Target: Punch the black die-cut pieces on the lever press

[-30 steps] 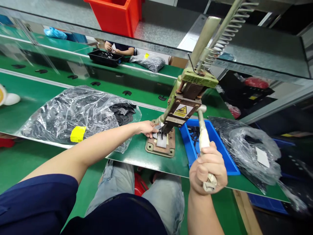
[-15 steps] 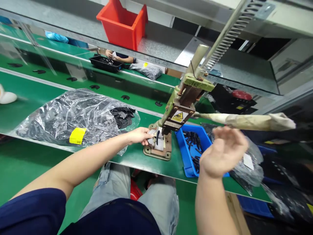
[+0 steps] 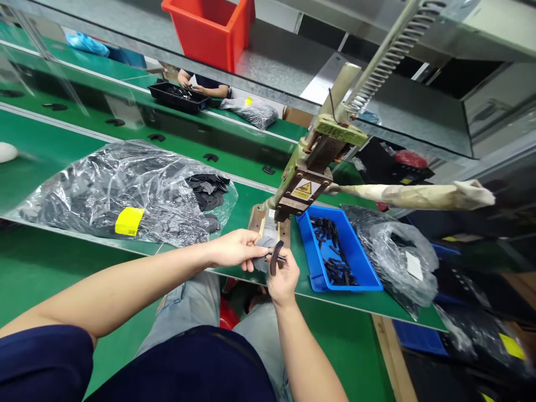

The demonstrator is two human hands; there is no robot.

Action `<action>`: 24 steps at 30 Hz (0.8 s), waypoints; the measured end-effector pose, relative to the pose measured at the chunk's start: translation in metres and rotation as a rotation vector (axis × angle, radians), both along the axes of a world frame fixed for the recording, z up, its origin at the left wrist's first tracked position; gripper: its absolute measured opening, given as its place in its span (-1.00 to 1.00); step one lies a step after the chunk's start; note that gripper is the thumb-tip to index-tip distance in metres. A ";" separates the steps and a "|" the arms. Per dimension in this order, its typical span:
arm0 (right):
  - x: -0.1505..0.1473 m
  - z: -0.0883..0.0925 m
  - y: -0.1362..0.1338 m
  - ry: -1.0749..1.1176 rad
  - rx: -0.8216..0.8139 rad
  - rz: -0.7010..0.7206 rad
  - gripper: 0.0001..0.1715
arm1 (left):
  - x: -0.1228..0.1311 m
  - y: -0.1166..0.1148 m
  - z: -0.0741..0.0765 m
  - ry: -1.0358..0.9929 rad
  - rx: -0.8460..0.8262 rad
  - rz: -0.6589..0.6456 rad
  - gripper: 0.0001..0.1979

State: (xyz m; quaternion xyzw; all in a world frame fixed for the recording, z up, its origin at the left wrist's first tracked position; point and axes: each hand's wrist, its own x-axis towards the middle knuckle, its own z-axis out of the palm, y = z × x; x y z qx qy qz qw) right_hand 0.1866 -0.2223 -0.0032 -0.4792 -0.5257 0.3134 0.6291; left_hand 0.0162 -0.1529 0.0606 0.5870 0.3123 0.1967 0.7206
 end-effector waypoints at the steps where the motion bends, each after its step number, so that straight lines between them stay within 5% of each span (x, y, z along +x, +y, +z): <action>1: -0.001 0.001 -0.001 0.006 0.008 -0.005 -0.82 | 0.000 -0.001 0.000 -0.006 -0.039 -0.005 -0.47; 6: -0.005 0.004 -0.008 0.017 0.030 -0.049 -0.79 | 0.002 -0.003 0.005 0.008 -0.109 -0.048 -0.48; 16: -0.002 0.008 -0.011 0.036 0.030 -0.128 -0.74 | 0.009 -0.002 0.049 0.187 0.247 -0.078 -0.65; 24: -0.002 0.008 -0.017 0.005 0.021 -0.106 -0.73 | 0.006 -0.007 0.053 0.236 0.280 -0.050 -0.69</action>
